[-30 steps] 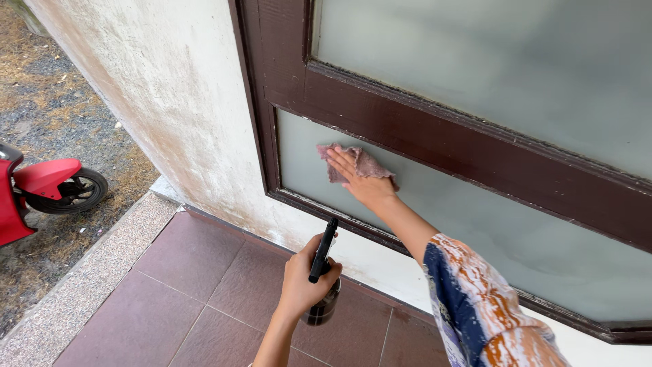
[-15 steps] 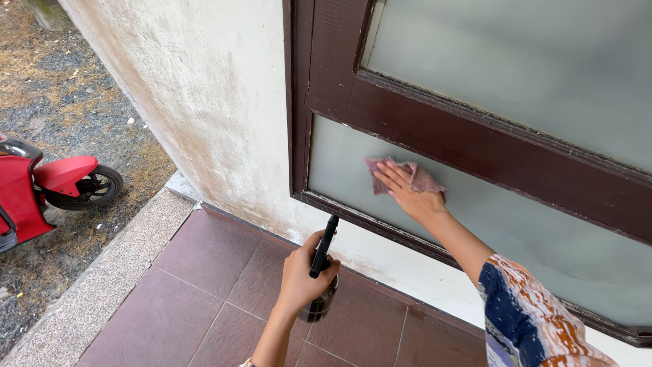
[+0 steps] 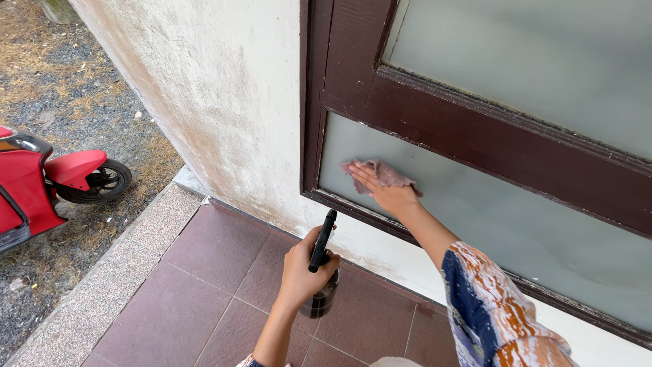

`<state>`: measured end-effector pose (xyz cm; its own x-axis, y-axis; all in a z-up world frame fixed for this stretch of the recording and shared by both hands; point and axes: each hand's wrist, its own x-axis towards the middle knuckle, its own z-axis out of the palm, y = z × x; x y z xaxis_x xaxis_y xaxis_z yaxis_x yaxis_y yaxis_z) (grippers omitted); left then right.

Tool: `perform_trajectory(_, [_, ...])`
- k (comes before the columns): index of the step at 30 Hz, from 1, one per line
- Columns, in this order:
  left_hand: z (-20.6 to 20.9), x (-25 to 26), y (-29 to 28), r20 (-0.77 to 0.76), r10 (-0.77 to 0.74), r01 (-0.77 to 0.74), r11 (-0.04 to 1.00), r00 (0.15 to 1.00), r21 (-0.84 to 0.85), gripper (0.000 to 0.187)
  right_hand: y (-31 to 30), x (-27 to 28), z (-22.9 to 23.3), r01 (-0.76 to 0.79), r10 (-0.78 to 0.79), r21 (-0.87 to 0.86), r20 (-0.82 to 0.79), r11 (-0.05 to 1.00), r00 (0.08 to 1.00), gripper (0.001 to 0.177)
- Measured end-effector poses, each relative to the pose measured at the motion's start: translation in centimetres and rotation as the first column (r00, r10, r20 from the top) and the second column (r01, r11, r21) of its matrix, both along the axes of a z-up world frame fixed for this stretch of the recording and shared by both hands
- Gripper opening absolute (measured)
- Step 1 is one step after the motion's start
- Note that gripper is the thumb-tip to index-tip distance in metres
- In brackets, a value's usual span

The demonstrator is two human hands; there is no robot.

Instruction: The person wipes the glass pane and wooden frame of a door with a cloth while holding a spray bottle.

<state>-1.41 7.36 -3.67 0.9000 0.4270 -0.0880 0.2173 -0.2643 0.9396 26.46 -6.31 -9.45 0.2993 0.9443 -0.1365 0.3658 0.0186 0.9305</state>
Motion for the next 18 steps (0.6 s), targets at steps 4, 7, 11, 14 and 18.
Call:
perform_trajectory(4, [-0.3,0.8,0.4,0.027,-0.006,0.005,1.000,1.000,0.020,0.057,-5.4,0.5,-1.5,0.144,-0.107,0.114,-0.280,0.983,0.954,0.071])
perform_trajectory(7, [0.1,2.6,1.2,0.060,-0.006,0.006,1.000,0.998,0.001,0.052,-8.7,0.3,-0.5,0.161,-0.145,0.068,-0.195,0.985,0.970,0.067])
perform_trajectory(11, [1.4,5.8,2.2,-0.001,0.028,-0.028,0.991,1.000,-0.133,0.042,-11.3,-0.3,1.3,0.283,-0.261,0.050,-0.262,0.958,0.929,0.066])
perform_trajectory(14, [2.2,7.4,2.9,0.008,0.034,-0.030,0.960,0.999,-0.277,0.037,-11.4,-0.3,2.1,0.341,-0.314,0.033,-0.316,0.939,0.895,0.065])
perform_trajectory(18, [2.2,8.4,3.4,-0.009,0.020,-0.022,0.976,1.000,-0.217,0.039,-9.0,0.1,2.1,0.336,-0.200,0.225,-0.470,0.915,0.860,0.066])
